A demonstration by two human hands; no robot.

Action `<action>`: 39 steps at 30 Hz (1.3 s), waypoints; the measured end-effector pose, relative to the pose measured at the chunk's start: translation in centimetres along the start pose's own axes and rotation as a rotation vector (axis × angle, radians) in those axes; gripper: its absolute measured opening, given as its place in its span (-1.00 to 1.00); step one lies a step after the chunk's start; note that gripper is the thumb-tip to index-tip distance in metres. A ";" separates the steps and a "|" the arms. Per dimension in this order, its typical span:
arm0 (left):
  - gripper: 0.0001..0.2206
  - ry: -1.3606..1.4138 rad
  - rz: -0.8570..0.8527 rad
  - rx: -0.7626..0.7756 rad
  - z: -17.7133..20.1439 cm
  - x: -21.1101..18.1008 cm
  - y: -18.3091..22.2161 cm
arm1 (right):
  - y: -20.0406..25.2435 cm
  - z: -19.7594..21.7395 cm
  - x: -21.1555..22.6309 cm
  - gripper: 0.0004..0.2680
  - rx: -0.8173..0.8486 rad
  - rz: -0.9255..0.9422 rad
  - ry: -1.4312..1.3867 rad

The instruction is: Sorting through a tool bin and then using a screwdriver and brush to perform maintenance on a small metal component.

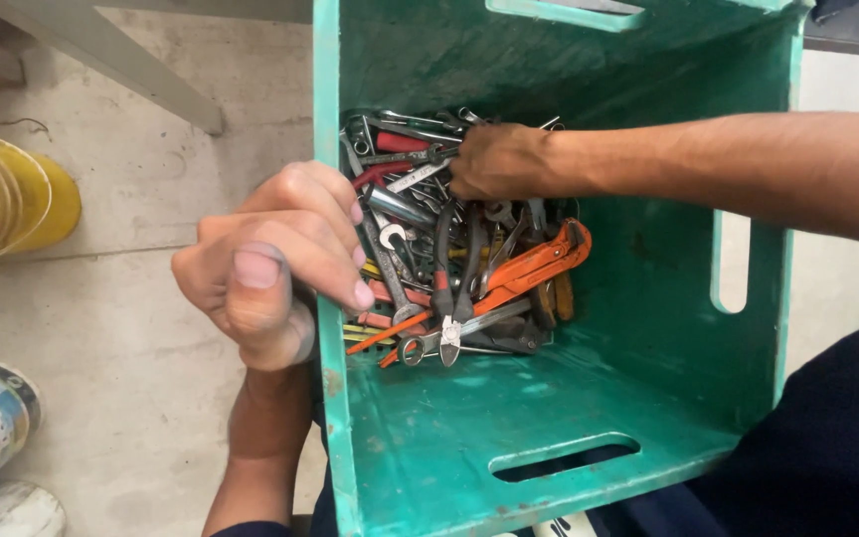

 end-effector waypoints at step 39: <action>-0.67 -0.159 0.026 0.093 0.0 -1.6 -0.4 | 14.6 14.1 -0.8 -0.73 0.280 -0.410 -0.507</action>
Point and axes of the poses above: each hand's wrist, its own y-axis away from the middle knuckle, its own z-axis out of the back of the hand, x = y × z, the point moved 4 cm from there along -y, towards the middle knuckle, and after that the axes turned 8 degrees about x, right-handed, at the moved point
